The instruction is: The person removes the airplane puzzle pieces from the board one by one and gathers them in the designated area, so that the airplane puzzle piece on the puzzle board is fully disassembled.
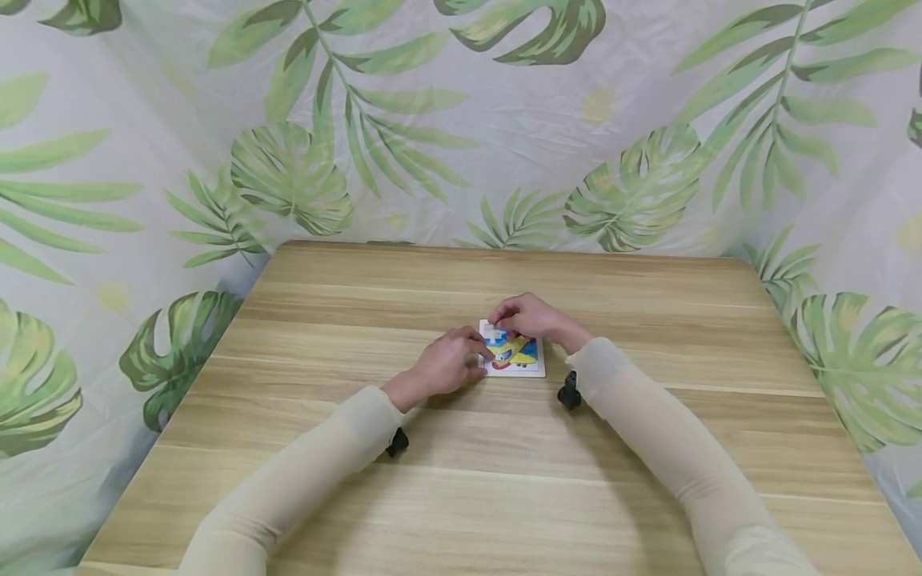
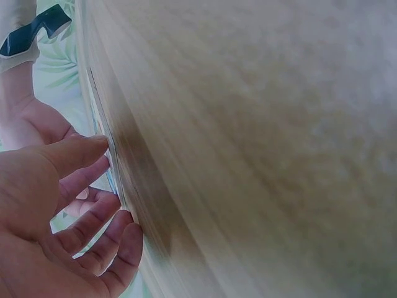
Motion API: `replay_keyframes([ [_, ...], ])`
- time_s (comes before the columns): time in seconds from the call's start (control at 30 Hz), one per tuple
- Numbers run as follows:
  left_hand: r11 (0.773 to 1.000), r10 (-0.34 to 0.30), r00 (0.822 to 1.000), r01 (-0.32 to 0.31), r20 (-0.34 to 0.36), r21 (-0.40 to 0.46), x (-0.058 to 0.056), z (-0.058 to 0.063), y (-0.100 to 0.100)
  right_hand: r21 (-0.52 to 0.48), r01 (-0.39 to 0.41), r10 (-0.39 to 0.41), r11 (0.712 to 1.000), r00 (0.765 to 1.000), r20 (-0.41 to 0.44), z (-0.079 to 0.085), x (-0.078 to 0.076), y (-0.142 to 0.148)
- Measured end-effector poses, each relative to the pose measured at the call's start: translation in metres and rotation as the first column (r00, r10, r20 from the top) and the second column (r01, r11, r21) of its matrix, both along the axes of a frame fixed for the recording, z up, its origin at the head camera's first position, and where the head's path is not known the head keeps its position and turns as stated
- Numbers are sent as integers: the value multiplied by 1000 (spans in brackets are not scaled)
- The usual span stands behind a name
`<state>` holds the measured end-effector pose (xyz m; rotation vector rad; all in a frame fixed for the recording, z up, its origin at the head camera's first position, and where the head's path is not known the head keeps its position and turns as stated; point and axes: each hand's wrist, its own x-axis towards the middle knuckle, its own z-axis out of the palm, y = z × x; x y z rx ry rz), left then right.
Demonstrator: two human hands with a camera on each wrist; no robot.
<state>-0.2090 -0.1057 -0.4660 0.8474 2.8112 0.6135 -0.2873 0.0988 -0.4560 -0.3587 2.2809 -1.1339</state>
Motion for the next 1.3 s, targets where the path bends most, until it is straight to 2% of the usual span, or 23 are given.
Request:
replay_keyframes([
  [0.23, 1000, 3, 1000, -3, 1, -5, 0, 0, 1, 17, -5, 5, 1000, 1000, -3, 1, 1, 0],
  [0.5, 1000, 8, 1000, -8, 11, -11, -1, 0, 1, 30, -5, 7, 1000, 997, -71, 2, 2, -1],
  [0.93, 1000, -7, 1000, 7, -11, -3, -1, 2, 1, 28, 6, -4, 1000, 998, -69, 4, 1, -2],
  [1.3, 1000, -6, 1000, 6, 9, -7, -1, 1, 1, 34, 14, -12, 999, 996, -83, 4, 4, -2],
])
